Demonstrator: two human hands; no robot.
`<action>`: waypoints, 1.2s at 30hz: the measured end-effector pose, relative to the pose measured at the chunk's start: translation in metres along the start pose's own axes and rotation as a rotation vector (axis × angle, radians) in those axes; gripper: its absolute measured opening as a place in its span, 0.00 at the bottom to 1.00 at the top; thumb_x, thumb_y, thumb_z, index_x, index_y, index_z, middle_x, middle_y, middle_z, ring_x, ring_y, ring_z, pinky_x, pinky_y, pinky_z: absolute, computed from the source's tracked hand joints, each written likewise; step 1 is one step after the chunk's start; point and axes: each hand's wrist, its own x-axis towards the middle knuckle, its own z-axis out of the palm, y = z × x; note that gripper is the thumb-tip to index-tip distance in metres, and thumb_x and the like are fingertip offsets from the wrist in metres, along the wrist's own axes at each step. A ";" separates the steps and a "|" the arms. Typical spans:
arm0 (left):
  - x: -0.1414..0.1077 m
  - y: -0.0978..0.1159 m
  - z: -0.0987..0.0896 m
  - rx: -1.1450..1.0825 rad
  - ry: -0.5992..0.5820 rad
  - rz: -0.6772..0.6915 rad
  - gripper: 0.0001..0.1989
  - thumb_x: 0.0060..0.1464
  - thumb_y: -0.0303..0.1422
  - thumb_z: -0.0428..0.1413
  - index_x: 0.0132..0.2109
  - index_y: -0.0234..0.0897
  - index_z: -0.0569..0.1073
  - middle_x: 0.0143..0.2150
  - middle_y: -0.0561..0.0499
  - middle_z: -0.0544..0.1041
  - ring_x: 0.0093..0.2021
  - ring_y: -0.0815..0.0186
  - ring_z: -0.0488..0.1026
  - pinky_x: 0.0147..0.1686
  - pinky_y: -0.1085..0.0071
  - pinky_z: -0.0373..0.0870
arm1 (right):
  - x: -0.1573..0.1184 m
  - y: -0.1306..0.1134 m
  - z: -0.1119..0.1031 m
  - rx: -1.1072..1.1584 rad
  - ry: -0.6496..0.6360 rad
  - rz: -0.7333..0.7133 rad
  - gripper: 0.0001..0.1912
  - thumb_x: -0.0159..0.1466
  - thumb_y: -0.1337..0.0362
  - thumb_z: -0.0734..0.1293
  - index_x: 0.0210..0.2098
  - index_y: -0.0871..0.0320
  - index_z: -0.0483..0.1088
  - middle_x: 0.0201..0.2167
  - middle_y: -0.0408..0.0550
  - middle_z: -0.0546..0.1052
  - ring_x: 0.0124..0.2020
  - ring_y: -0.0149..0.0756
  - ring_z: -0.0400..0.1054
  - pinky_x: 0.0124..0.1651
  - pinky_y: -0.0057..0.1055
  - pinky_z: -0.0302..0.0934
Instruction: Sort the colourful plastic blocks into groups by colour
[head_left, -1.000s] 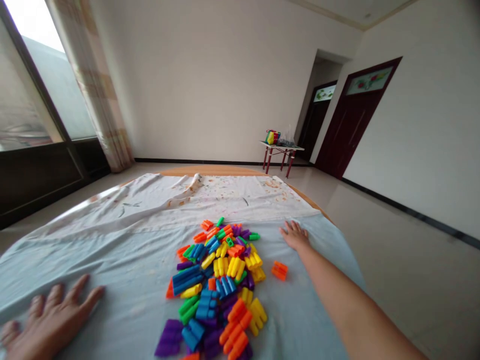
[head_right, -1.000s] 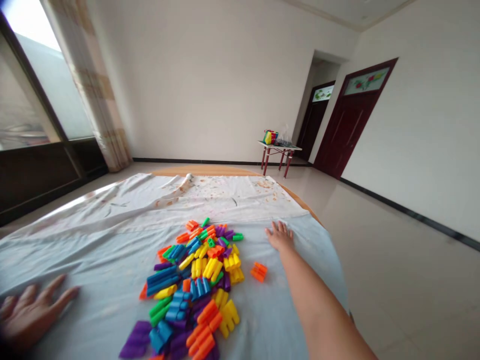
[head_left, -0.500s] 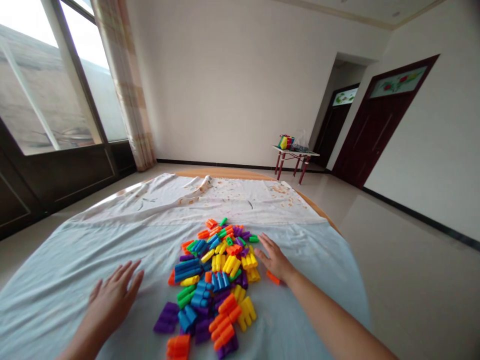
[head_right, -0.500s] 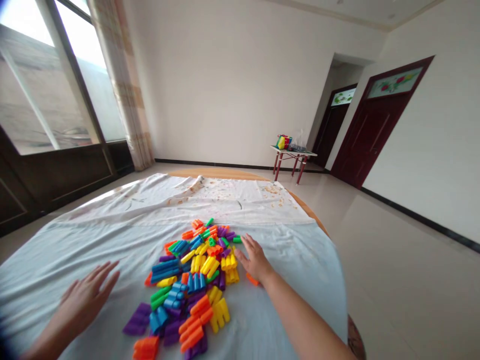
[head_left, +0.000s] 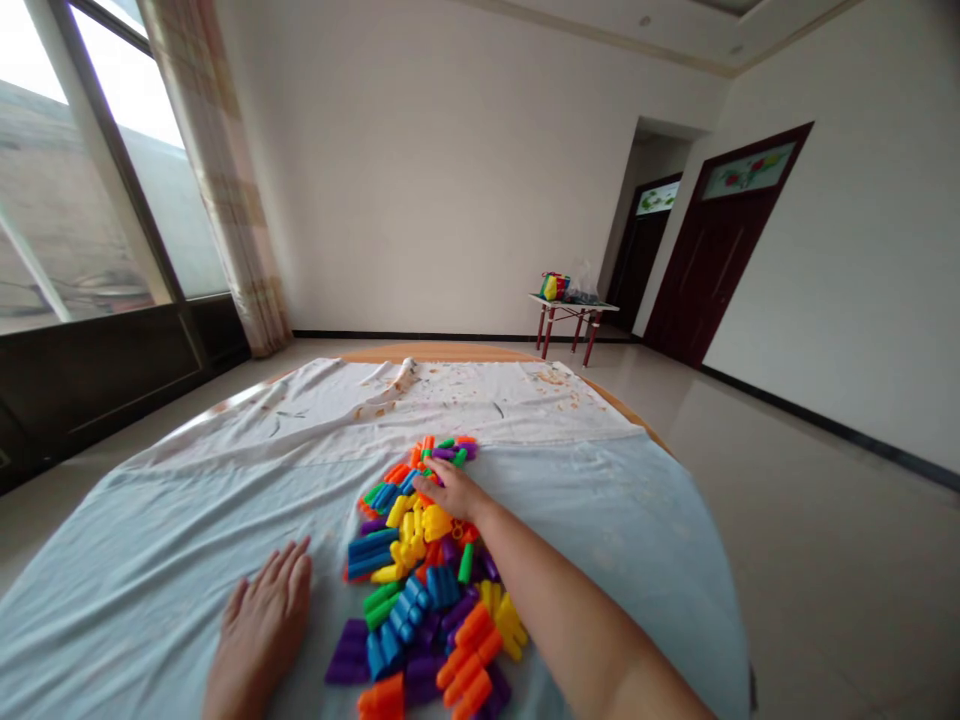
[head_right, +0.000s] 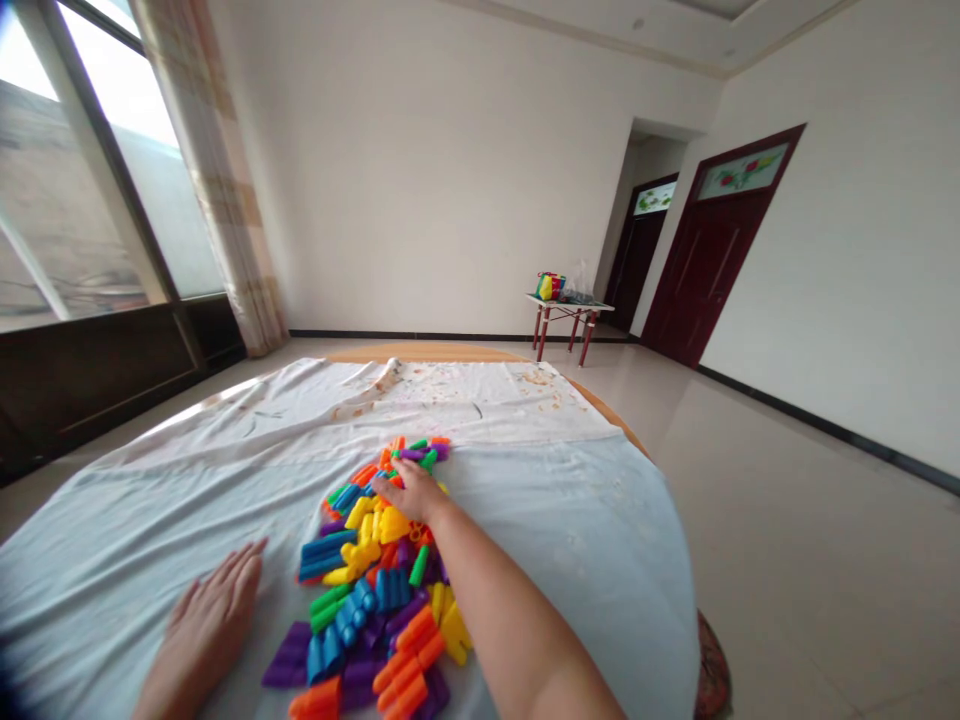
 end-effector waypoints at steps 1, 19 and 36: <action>0.000 -0.001 0.001 -0.008 0.007 -0.003 0.29 0.59 0.35 0.28 0.63 0.36 0.57 0.64 0.49 0.59 0.65 0.63 0.51 0.64 0.56 0.45 | 0.004 -0.008 0.007 -0.011 -0.024 0.013 0.39 0.61 0.40 0.58 0.61 0.62 0.58 0.62 0.57 0.59 0.64 0.46 0.49 0.65 0.41 0.43; -0.005 0.003 -0.009 0.173 -0.051 0.089 0.26 0.58 0.32 0.35 0.63 0.42 0.57 0.67 0.52 0.53 0.66 0.60 0.48 0.63 0.54 0.46 | 0.045 0.020 -0.020 -0.232 0.272 0.103 0.17 0.65 0.57 0.60 0.43 0.63 0.72 0.45 0.58 0.74 0.53 0.45 0.63 0.56 0.42 0.54; -0.006 0.017 -0.022 -0.035 0.001 -0.016 0.27 0.60 0.35 0.32 0.63 0.35 0.57 0.64 0.47 0.60 0.64 0.60 0.53 0.63 0.55 0.47 | -0.187 0.003 -0.030 -0.359 -0.136 -0.093 0.65 0.40 0.41 0.74 0.67 0.50 0.36 0.68 0.55 0.38 0.67 0.59 0.31 0.63 0.58 0.37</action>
